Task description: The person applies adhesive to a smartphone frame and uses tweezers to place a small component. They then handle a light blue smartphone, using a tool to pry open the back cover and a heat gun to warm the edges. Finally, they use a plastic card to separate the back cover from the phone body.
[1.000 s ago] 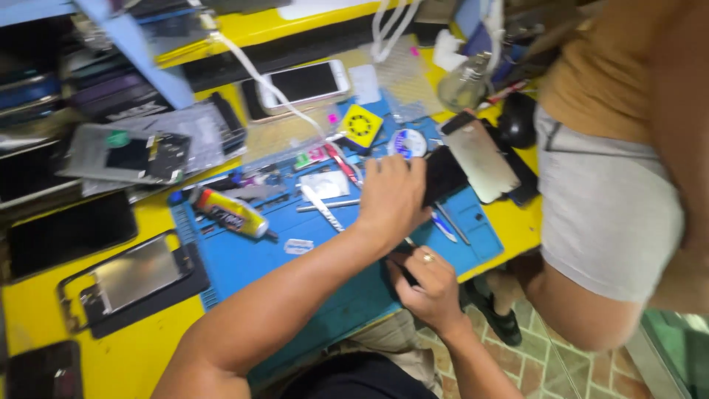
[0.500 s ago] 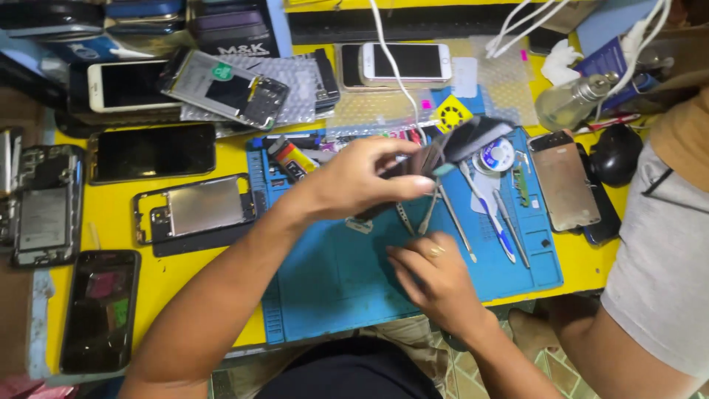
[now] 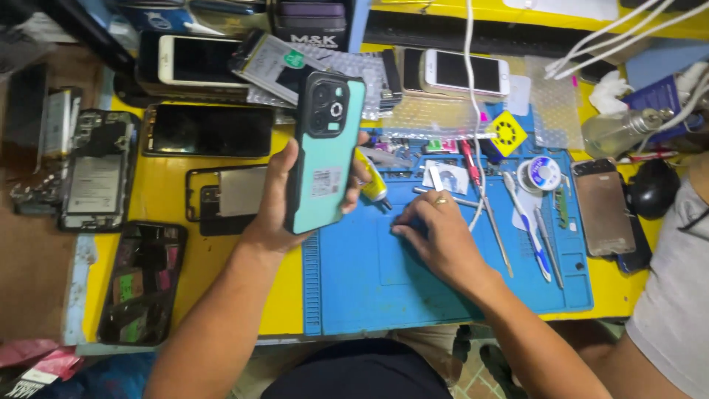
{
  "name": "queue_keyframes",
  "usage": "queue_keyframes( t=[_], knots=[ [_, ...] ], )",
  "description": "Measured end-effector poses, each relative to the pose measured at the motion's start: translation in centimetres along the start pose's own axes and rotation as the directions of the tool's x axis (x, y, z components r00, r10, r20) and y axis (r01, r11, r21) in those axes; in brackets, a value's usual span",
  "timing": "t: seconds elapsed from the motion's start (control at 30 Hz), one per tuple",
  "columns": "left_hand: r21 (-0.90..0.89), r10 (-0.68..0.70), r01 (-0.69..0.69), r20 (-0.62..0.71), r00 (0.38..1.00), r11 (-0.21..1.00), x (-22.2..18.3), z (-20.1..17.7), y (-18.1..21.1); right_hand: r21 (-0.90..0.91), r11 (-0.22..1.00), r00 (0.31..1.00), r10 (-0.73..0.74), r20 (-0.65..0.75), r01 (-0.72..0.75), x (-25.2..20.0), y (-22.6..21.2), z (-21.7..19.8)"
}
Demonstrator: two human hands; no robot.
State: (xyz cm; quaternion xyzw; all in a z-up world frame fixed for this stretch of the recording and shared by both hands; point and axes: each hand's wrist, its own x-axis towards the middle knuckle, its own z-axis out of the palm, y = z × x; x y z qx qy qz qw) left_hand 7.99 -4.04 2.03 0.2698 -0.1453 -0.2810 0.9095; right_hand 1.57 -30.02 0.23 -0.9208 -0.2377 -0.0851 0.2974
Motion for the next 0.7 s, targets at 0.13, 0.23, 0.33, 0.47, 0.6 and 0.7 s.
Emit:
queue_keyframes(
  t=[0.13,0.23,0.33,0.47,0.6,0.7],
  knots=[
    [-0.290,-0.050,0.086,0.127,0.991,0.953,-0.1,0.5,0.0,0.152,0.974,0.979,0.148,0.139,-0.169,1.4,-0.4,-2.2],
    [-0.363,-0.003,0.056,0.145,0.989,0.930,-0.2,0.9,-0.5,-0.030,0.980,0.981,0.195,-0.022,-0.195,1.4,3.7,-2.2],
    [-0.368,0.021,0.050,0.186,0.982,0.928,-0.2,0.2,-0.9,-0.345,0.939,0.983,-0.056,-0.177,-0.009,2.9,5.0,-3.7],
    [-0.329,0.018,0.056,0.217,0.976,0.943,-0.5,0.3,-1.0,-0.111,0.993,0.986,-0.066,-0.151,0.049,4.1,1.7,0.2],
    [-0.332,-0.009,0.095,0.251,0.968,0.939,-0.4,-0.1,-1.1,-0.059,0.998,1.000,-0.018,-0.016,0.017,4.4,-0.2,3.1],
    [-0.324,-0.012,0.083,0.216,0.976,0.943,-0.3,0.3,-1.2,-0.093,0.996,0.999,0.006,-0.038,-0.009,4.4,0.7,2.1]
  ],
)
